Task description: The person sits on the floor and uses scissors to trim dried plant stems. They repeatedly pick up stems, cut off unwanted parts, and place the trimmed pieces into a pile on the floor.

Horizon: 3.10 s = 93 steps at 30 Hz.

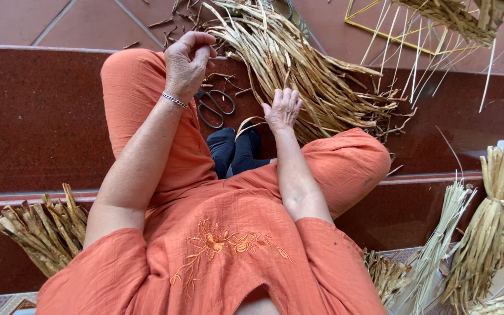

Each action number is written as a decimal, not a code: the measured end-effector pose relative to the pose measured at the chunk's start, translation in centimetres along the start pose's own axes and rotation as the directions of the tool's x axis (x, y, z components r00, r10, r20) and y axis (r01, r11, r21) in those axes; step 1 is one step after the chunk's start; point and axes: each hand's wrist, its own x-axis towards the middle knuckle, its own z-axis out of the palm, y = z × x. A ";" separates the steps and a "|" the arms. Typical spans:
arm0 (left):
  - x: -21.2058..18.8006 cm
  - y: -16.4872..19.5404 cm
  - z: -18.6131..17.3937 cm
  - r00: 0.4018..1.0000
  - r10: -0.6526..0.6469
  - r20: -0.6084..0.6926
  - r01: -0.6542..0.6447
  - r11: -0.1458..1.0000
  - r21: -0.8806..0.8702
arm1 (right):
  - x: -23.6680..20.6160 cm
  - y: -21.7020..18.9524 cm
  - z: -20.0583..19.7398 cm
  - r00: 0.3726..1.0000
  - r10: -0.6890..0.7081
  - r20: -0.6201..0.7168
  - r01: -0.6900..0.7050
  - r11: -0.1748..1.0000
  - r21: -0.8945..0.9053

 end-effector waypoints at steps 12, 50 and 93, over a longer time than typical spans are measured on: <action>-4.5 -0.9 5.3 0.997 0.058 -0.043 -0.054 0.995 0.079 | -4.1 3.9 -1.7 0.989 -0.015 0.150 0.030 0.995 -0.097; -22.4 4.2 1.6 0.989 -0.145 0.016 0.109 0.658 -0.745 | -19.2 -3.3 -10.4 0.981 -0.186 0.045 0.129 0.817 0.562; -25.3 -3.2 2.3 0.944 -0.329 0.017 0.186 0.493 -0.850 | -17.5 -13.6 -5.5 0.749 0.046 0.661 -0.452 -0.695 0.560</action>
